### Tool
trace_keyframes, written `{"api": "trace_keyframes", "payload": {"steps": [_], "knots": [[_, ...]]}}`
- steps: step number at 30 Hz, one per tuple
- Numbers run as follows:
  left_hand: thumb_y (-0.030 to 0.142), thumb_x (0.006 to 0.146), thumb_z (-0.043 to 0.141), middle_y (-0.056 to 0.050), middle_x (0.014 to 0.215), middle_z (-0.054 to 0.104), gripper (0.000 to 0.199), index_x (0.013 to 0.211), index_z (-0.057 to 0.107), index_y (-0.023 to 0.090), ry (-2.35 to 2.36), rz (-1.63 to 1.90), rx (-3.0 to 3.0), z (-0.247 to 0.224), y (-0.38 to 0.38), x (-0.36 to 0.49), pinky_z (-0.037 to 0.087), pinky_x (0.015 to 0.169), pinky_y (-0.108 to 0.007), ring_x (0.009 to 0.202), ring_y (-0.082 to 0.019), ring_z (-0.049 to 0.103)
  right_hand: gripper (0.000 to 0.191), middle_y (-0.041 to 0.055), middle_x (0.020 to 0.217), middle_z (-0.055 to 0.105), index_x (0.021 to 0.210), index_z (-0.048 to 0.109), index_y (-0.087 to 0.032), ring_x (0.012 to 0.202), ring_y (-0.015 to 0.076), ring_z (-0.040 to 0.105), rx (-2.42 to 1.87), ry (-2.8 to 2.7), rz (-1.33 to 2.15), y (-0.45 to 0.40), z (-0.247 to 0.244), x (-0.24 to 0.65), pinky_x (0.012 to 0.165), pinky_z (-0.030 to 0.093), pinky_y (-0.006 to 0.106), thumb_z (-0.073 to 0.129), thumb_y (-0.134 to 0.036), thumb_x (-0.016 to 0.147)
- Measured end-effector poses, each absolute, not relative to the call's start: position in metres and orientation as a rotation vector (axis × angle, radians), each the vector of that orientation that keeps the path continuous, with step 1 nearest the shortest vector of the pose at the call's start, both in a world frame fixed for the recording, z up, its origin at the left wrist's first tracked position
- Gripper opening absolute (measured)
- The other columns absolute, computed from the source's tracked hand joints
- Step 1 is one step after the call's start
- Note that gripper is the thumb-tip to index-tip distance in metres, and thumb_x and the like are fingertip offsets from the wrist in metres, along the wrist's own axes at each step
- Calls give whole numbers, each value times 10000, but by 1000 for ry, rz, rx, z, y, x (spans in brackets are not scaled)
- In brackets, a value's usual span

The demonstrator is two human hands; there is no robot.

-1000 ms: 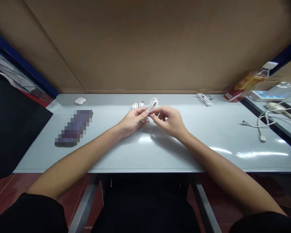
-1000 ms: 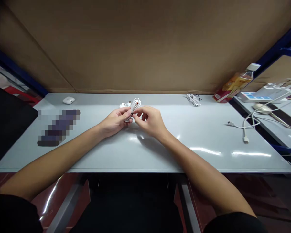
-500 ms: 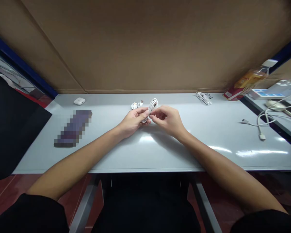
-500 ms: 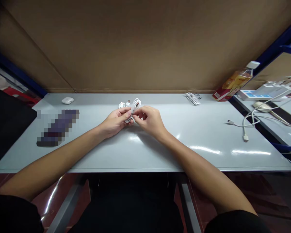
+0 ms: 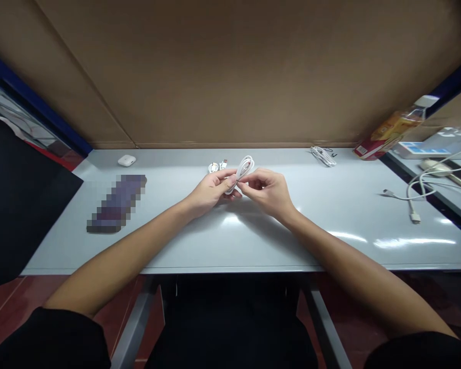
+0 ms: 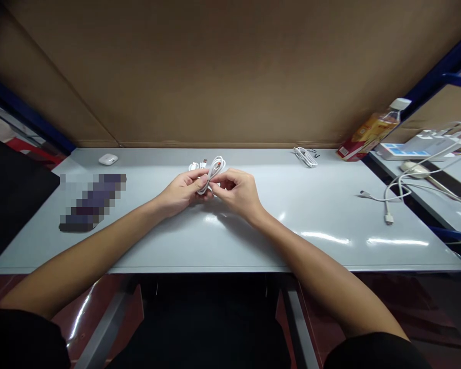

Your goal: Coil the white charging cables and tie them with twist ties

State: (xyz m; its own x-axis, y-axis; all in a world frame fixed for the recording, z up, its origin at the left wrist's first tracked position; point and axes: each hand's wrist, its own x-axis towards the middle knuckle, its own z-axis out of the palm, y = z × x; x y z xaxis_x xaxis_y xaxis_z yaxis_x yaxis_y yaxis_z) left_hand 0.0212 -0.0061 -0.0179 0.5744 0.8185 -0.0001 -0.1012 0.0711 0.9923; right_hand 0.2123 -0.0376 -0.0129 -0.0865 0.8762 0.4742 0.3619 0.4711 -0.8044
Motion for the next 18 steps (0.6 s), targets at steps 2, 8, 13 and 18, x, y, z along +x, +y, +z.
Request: {"api": "trace_keyframes", "payload": {"steps": [2, 8, 13, 18], "knots": [[545, 916, 738, -45, 887, 685, 458, 1159, 706, 158, 659, 784, 1298, -19, -6, 23, 523, 725, -240, 781, -128, 654, 127, 9, 690, 685, 748, 757, -210, 592, 136, 527, -1076, -1680, 586, -38, -12, 212, 565, 396, 293, 718, -280, 845], [541, 890, 768, -22, 785, 694, 547, 1263, 665, 154, 720, 822, 1304, -20, -8, 27, 525, 697, -265, 711, -138, 653, 119, 14, 670, 679, 698, 691, -207, 597, 145, 549, -1164, -1724, 451, -39, -10, 212, 579, 413, 291, 700, -253, 807], [530, 878, 784, -14, 778, 697, 555, 1267, 647, 158, 725, 866, 1244, -21, -11, 31, 523, 688, -266, 684, -130, 644, 110, -8, 639, 654, 700, 651, -214, 568, 130, 521, -1147, -1716, 476, -37, -12, 213, 560, 400, 282, 698, -238, 797], [474, 834, 847, -11, 884, 685, 478, 1153, 677, 161, 667, 902, 1110, -20, -11, 33, 524, 729, -257, 694, -92, 618, 121, -6, 669, 650, 726, 665, -213, 595, 131, 519, -1044, -1733, 458, -35, -12, 214, 582, 408, 286, 677, -256, 838]]}}
